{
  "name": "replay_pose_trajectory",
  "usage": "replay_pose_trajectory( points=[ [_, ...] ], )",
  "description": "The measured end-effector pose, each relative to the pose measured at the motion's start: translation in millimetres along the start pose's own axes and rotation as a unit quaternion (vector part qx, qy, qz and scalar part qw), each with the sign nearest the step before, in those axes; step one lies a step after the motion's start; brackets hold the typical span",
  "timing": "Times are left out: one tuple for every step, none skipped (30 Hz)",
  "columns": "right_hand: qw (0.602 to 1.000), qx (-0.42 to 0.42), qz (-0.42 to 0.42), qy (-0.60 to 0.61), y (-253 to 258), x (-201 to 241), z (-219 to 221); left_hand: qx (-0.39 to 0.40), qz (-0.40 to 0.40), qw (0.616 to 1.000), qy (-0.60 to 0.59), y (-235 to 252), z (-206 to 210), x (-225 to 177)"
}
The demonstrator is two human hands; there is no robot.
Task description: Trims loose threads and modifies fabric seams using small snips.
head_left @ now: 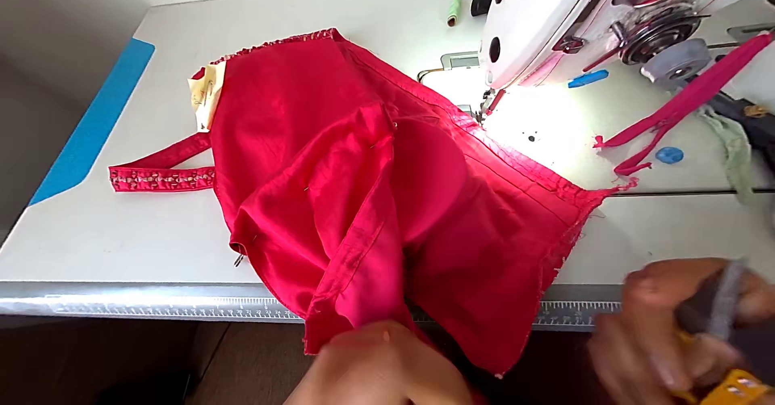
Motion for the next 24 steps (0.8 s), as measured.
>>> replay_pose_trajectory(
  points=[
    [1.000,-0.013,-0.008,-0.024,0.4,4.7,-11.5,0.042,-0.005,0.998,0.049,0.0,4.3,-2.7],
    [0.997,-0.026,-0.011,-0.071,0.1,10.1,-22.1,0.047,-0.009,0.992,0.115,0.4,6.6,-5.0],
    [0.989,-0.048,-0.016,-0.138,-0.6,15.6,-31.8,0.023,-0.013,0.982,0.188,1.7,8.5,-6.3],
    [0.972,-0.073,-0.030,-0.220,-1.0,20.6,-40.3,-0.005,-0.018,0.964,0.263,4.0,12.0,-6.3],
    [0.945,-0.096,-0.051,-0.309,-0.4,24.5,-47.6,-0.025,-0.026,0.942,0.334,6.7,17.8,-4.1],
    [0.908,-0.106,-0.075,-0.398,1.5,26.8,-52.6,-0.032,-0.041,0.916,0.399,9.4,25.3,0.9],
    [0.868,-0.103,-0.096,-0.476,4.6,27.4,-54.7,-0.033,-0.053,0.887,0.457,11.6,32.8,7.8],
    [0.834,-0.091,-0.118,-0.530,9.1,26.8,-54.7,-0.036,-0.057,0.862,0.502,12.8,38.3,14.8],
    [0.806,-0.064,-0.137,-0.573,14.5,25.4,-52.9,-0.048,-0.053,0.849,0.523,13.5,40.7,19.8],
    [0.782,-0.031,-0.147,-0.605,20.0,23.4,-49.7,-0.063,-0.051,0.852,0.517,13.9,40.5,22.2],
    [0.768,0.003,-0.153,-0.622,25.0,20.4,-45.9,-0.073,-0.055,0.868,0.488,14.2,38.1,22.2],
    [0.758,0.027,-0.153,-0.633,29.4,16.5,-42.9,-0.082,-0.063,0.891,0.441,14.7,34.0,19.8],
    [0.753,0.041,-0.153,-0.639,33.2,12.3,-40.5,-0.093,-0.066,0.913,0.391,15.2,28.7,15.8],
    [0.748,0.044,-0.153,-0.644,36.2,9.5,-38.2,-0.106,-0.064,0.928,0.351,15.8,23.2,11.1],
    [0.745,0.041,-0.158,-0.647,38.7,8.2,-35.7,-0.118,-0.056,0.935,0.329,16.8,18.6,6.9],
    [0.742,0.038,-0.161,-0.649,40.5,8.2,-33.4,-0.123,-0.046,0.938,0.320,18.4,16.1,3.7],
    [0.739,0.035,-0.163,-0.653,41.9,8.5,-31.8,-0.118,-0.040,0.936,0.328,21.0,16.7,1.9],
    [0.739,0.033,-0.163,-0.652,42.9,9.0,-30.8,-0.106,-0.043,0.930,0.348,24.1,20.9,1.9],
    [0.743,0.030,-0.167,-0.648,43.2,10.7,-30.0,-0.090,-0.053,0.919,0.381,27.6,28.3,4.3],
    [0.751,0.026,-0.174,-0.637,42.9,14.3,-29.1,-0.069,-0.067,0.902,0.422,30.9,37.6,9.5],
    [0.762,0.022,-0.183,-0.621,42.3,19.3,-27.4,-0.055,-0.078,0.881,0.462,33.5,46.4,16.7],
    [0.772,0.020,-0.196,-0.604,41.3,25.4,-24.3,-0.055,-0.079,0.860,0.501,35.0,52.6,22.8],
    [0.779,0.017,-0.211,-0.589,40.1,32.2,-19.8,-0.067,-0.072,0.841,0.532,35.7,55.6,26.0],
    [0.784,0.015,-0.230,-0.577,38.8,39.3,-13.2,-0.084,-0.064,0.833,0.543,35.9,54.8,25.8]
  ],
)
Point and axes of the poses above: each hand's wrist, its own y-axis towards the middle knuckle, its own z-axis out of the palm, x = y × z, the point moved 8 cm from there along y, towards the middle knuckle, and after that the axes turned 2 degrees about x, right-handed, at the moved point
